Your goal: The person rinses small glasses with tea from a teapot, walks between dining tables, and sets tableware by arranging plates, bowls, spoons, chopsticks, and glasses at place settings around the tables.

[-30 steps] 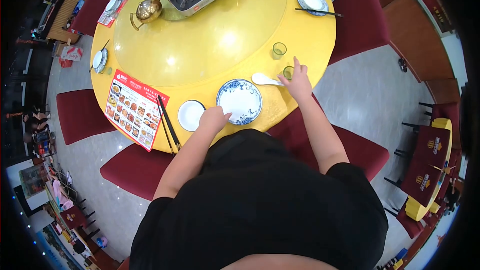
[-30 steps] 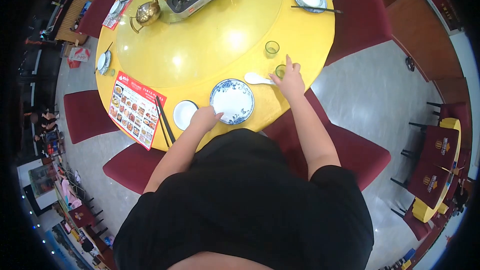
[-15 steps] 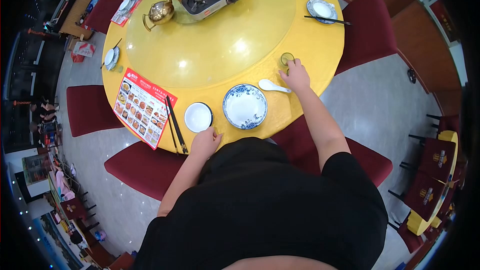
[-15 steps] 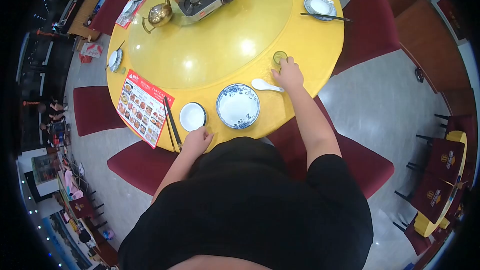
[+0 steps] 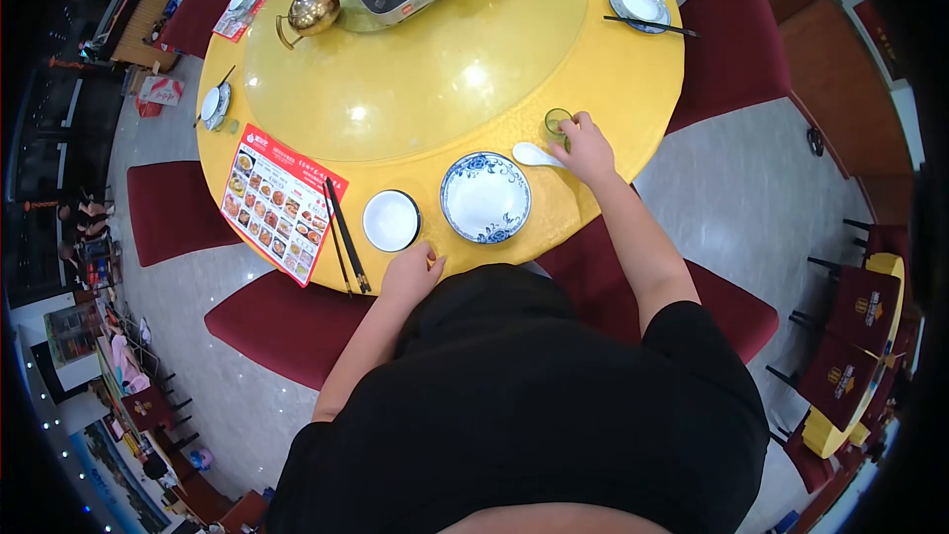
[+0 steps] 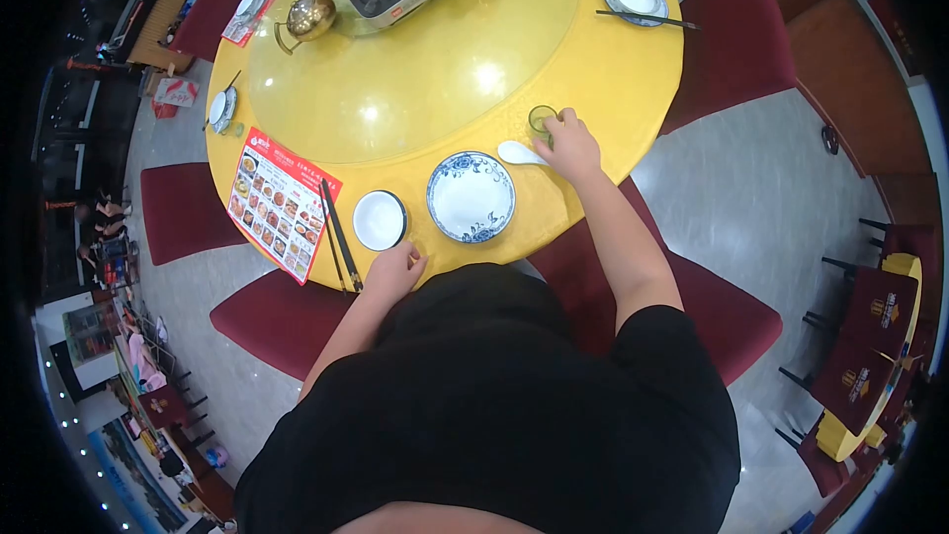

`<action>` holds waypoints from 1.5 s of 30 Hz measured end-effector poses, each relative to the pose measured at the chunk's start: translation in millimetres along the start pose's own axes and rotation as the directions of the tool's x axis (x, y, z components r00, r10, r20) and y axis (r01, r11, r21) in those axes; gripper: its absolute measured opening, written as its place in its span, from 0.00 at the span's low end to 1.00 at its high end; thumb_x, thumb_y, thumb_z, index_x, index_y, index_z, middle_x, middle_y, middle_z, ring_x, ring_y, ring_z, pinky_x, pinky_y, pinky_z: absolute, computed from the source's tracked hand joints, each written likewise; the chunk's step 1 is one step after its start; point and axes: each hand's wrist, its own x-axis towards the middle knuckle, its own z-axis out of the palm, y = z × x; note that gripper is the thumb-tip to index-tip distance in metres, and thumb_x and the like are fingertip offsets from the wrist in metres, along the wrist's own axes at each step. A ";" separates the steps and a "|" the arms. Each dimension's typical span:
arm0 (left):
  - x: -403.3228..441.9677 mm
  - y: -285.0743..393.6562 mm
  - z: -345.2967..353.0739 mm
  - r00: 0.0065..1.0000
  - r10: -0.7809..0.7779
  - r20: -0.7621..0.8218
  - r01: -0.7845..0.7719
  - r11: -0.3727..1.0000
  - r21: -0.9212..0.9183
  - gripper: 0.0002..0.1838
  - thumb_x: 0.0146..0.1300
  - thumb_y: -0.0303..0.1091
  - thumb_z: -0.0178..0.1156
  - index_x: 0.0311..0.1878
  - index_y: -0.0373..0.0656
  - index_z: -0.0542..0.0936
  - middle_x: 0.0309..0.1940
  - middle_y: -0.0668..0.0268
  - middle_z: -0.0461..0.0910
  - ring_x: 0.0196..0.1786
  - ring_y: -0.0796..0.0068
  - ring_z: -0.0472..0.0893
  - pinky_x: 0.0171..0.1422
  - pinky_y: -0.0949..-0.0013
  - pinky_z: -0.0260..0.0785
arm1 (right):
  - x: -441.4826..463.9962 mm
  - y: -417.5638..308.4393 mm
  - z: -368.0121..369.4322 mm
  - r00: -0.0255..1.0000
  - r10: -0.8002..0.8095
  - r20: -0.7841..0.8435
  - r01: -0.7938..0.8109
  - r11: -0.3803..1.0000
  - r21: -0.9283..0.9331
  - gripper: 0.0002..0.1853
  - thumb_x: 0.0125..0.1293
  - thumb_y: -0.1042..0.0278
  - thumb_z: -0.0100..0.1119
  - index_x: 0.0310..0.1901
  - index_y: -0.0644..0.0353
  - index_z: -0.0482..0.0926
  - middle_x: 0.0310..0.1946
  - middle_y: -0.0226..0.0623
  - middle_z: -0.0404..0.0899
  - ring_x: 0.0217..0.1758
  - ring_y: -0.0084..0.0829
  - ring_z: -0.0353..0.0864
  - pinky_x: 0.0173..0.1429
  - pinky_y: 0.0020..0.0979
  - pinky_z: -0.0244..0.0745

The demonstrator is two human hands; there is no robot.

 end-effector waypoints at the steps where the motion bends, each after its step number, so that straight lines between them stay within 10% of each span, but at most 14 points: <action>1: 0.1 -1.8 0.0 1.000 0.006 0.013 -0.006 1.000 0.008 0.15 0.63 0.44 0.62 0.36 0.39 0.79 0.28 0.53 0.82 0.36 0.52 0.83 0.41 0.54 0.74 | -1.2 -1.6 -2.5 1.000 -0.009 -0.008 0.008 1.000 -0.022 0.22 0.58 0.50 0.66 0.51 0.50 0.78 0.52 0.41 0.71 0.51 0.43 0.76 0.54 0.43 0.75; 11: -25.4 -2.3 3.4 0.971 0.182 0.152 -0.187 0.982 0.016 0.16 0.63 0.45 0.61 0.37 0.40 0.81 0.31 0.53 0.83 0.38 0.52 0.83 0.43 0.53 0.74 | -107.1 -12.3 -81.0 0.815 0.011 -0.579 0.001 1.000 0.021 0.38 0.53 0.55 0.71 0.65 0.58 0.68 0.69 0.52 0.60 0.69 0.54 0.62 0.70 0.50 0.59; 20: -58.1 45.1 49.5 0.609 0.630 0.482 -0.636 0.751 -0.178 0.10 0.62 0.38 0.59 0.38 0.41 0.80 0.34 0.53 0.83 0.40 0.51 0.82 0.46 0.55 0.74 | -421.7 -70.0 -189.1 0.409 0.490 -0.770 -0.756 0.654 0.015 0.33 0.60 0.69 0.64 0.67 0.61 0.65 0.70 0.56 0.57 0.73 0.55 0.57 0.74 0.49 0.54; 25: -68.1 159.5 92.1 0.322 0.853 0.411 -0.729 0.500 -0.467 0.11 0.65 0.36 0.58 0.41 0.38 0.80 0.37 0.60 0.84 0.42 0.59 0.83 0.49 0.58 0.74 | -515.8 -64.3 -83.3 0.370 0.809 -0.457 -0.710 0.564 0.423 0.37 0.67 0.62 0.60 0.73 0.67 0.56 0.71 0.58 0.58 0.76 0.51 0.56 0.77 0.43 0.51; 27: -114.4 240.6 132.8 0.251 0.903 0.350 -0.812 0.393 -0.431 0.17 0.65 0.39 0.61 0.52 0.39 0.77 0.53 0.55 0.79 0.56 0.58 0.79 0.60 0.56 0.71 | -529.5 -60.3 -85.4 0.369 0.897 -0.244 -0.308 0.365 0.879 0.39 0.74 0.60 0.52 0.76 0.66 0.44 0.71 0.52 0.60 0.76 0.40 0.58 0.76 0.36 0.53; 30: -173.9 329.2 238.0 0.279 0.959 0.047 -0.923 0.281 -0.263 0.32 0.62 0.42 0.64 0.67 0.40 0.67 0.68 0.47 0.64 0.71 0.48 0.65 0.72 0.54 0.61 | -587.1 -30.3 -103.7 0.639 0.766 -0.068 -0.295 0.326 0.898 0.42 0.73 0.55 0.54 0.77 0.63 0.42 0.69 0.56 0.64 0.71 0.40 0.66 0.73 0.35 0.60; 34: -216.6 425.4 307.5 0.532 0.843 0.083 -0.844 0.520 0.131 0.48 0.58 0.45 0.68 0.75 0.39 0.52 0.75 0.45 0.50 0.74 0.32 0.54 0.77 0.50 0.54 | -707.6 34.3 -126.3 0.862 0.415 0.291 -0.488 0.528 0.695 0.34 0.70 0.47 0.56 0.71 0.60 0.65 0.67 0.51 0.70 0.71 0.45 0.69 0.72 0.38 0.63; 38: -216.1 458.3 326.1 0.565 0.825 0.037 -0.816 0.551 0.177 0.49 0.55 0.36 0.69 0.75 0.39 0.51 0.75 0.47 0.53 0.69 0.41 0.65 0.71 0.53 0.64 | -862.7 100.8 -117.3 0.564 0.760 0.324 -0.803 0.412 0.431 0.33 0.68 0.47 0.59 0.67 0.60 0.70 0.64 0.51 0.73 0.68 0.45 0.72 0.69 0.38 0.67; 41: -240.1 477.0 327.1 0.558 0.828 0.046 -0.818 0.540 0.199 0.48 0.54 0.34 0.68 0.76 0.41 0.52 0.74 0.49 0.54 0.69 0.43 0.66 0.71 0.54 0.64 | -956.7 130.2 -147.8 0.317 0.833 0.453 -0.812 -0.008 0.583 0.32 0.66 0.48 0.61 0.65 0.60 0.72 0.58 0.49 0.79 0.62 0.45 0.78 0.64 0.40 0.72; 45: -232.9 486.4 335.2 0.590 0.807 -0.008 -0.787 0.578 0.217 0.50 0.52 0.37 0.69 0.76 0.44 0.53 0.73 0.50 0.56 0.66 0.46 0.70 0.67 0.55 0.68 | -958.9 234.7 -163.9 0.407 0.835 0.369 -0.825 0.163 0.541 0.29 0.66 0.51 0.62 0.62 0.61 0.73 0.53 0.47 0.81 0.58 0.40 0.80 0.61 0.38 0.74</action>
